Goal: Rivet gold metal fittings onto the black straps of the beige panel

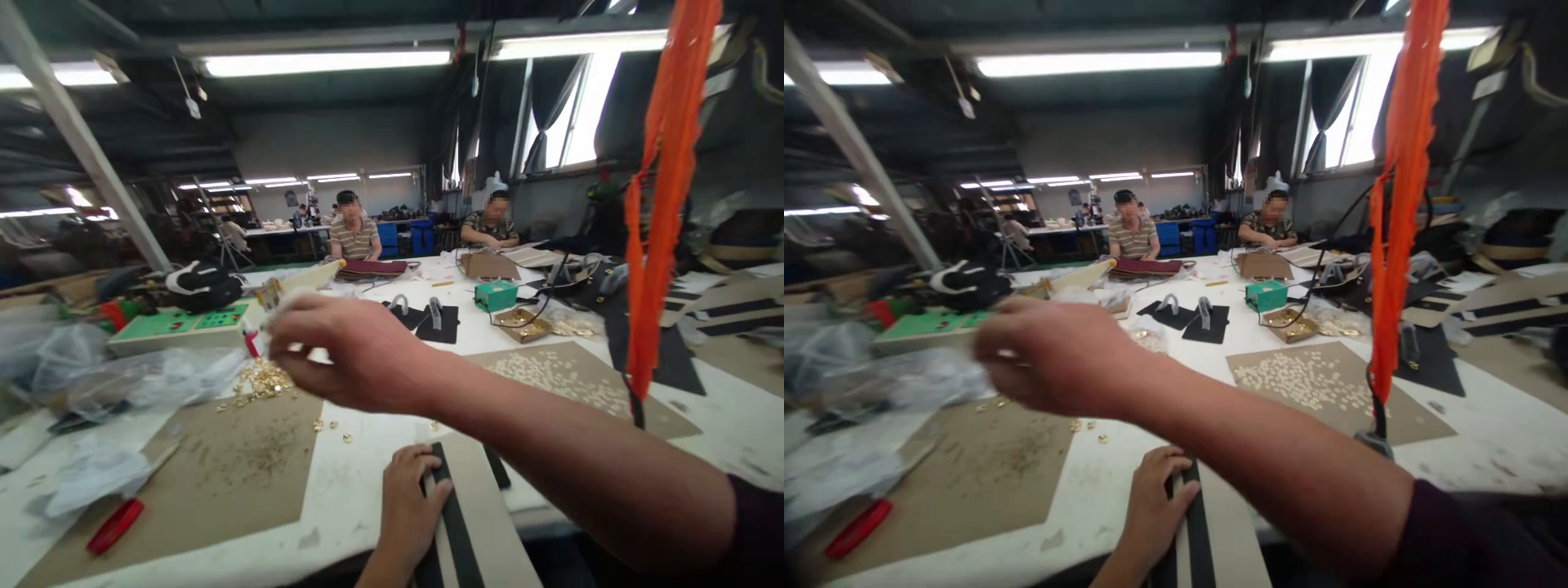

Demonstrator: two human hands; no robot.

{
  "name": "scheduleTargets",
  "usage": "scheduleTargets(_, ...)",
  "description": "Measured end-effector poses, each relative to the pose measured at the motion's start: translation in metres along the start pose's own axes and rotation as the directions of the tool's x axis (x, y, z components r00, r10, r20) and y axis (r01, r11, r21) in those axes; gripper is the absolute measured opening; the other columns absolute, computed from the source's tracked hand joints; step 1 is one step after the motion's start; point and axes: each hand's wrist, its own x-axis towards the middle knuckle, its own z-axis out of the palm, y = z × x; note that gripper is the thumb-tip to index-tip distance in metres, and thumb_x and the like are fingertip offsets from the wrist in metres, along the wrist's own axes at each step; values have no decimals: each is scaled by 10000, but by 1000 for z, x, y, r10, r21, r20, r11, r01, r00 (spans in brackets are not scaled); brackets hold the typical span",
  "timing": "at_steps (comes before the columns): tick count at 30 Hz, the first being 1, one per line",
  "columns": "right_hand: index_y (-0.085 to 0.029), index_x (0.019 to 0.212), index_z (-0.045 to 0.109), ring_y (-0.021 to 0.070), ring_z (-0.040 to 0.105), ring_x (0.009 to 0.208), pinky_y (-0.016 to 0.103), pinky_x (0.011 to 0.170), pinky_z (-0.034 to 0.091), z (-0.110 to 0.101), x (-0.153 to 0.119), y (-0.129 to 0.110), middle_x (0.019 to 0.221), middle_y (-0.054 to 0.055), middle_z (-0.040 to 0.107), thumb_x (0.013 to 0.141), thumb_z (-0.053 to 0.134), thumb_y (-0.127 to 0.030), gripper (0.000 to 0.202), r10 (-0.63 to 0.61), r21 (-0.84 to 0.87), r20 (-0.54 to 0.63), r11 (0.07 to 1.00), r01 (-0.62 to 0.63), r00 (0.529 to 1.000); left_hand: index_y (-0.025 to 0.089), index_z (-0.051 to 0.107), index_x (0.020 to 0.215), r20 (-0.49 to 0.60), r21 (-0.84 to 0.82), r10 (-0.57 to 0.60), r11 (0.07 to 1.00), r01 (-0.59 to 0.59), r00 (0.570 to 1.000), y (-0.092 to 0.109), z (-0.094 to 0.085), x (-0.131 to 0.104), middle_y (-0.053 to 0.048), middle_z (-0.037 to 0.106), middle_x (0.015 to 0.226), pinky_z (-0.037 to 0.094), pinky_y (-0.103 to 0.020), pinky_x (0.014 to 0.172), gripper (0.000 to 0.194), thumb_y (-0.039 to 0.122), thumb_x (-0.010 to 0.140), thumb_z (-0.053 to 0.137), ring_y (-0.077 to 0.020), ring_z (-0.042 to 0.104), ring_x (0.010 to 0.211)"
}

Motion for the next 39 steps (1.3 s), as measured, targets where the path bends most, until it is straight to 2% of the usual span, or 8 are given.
scheduleTargets(2,-172,881,738,78,595,763,184,731,418,2,-84,38,821,-30,672,939,609,-228,152,318,68,-30,947,-315,948,224,754,983,22,-44,-4,999,5,1000,-1,0,0,-73,738,1166,529,-515,991,250,142,750,796,-294,655,1135)
scheduleTargets(5,-178,835,727,108,591,686,214,668,424,19,-201,65,723,-23,666,921,611,-249,161,767,80,41,636,-768,640,230,744,1020,62,-93,-13,996,19,998,-6,3,2,-66,716,1222,480,-513,1033,265,170,771,813,-290,615,1191)
scheduleTargets(7,-187,854,731,125,602,686,232,673,434,34,-248,68,714,-24,672,913,600,-260,162,864,94,122,480,-872,489,239,741,1033,85,-109,-21,994,31,996,-8,5,4,-56,708,1238,455,-504,1046,263,187,786,817,-283,596,1211)
scheduleTargets(8,-191,863,734,133,613,708,239,689,440,41,-262,68,733,-22,683,907,597,-259,159,880,94,152,440,-893,450,239,738,1034,93,-113,-29,993,40,995,-9,6,4,-52,706,1243,445,-501,1050,259,189,792,816,-280,590,1217)
scheduleTargets(13,-204,863,750,155,640,831,259,763,424,60,-267,78,864,-6,738,879,614,-253,146,876,-27,227,442,-897,425,245,722,1026,101,-117,-55,991,67,993,-7,8,4,-32,703,1245,423,-485,1056,239,202,811,818,-269,579,1227)
scheduleTargets(17,-201,836,755,147,613,761,260,692,378,62,-260,88,809,0,728,855,624,-257,144,883,-155,300,417,-895,360,250,716,995,85,-121,-49,991,59,995,-6,8,5,-18,708,1217,432,-469,1042,221,206,808,825,-261,591,1209)
scheduleTargets(25,-198,813,752,152,620,732,254,638,359,62,-260,98,777,6,723,798,636,-266,136,920,-190,275,336,-923,279,258,707,1032,105,-99,-34,994,44,994,-8,9,7,-19,695,1245,424,-477,1039,239,232,822,818,-270,578,1224)
scheduleTargets(39,-191,806,705,130,591,668,245,608,360,63,-253,102,709,-18,677,744,655,-161,85,925,-135,269,312,-941,268,270,705,1078,107,-59,-2,998,9,994,-9,11,10,-29,694,1258,442,-492,1041,255,261,842,798,-276,585,1226)
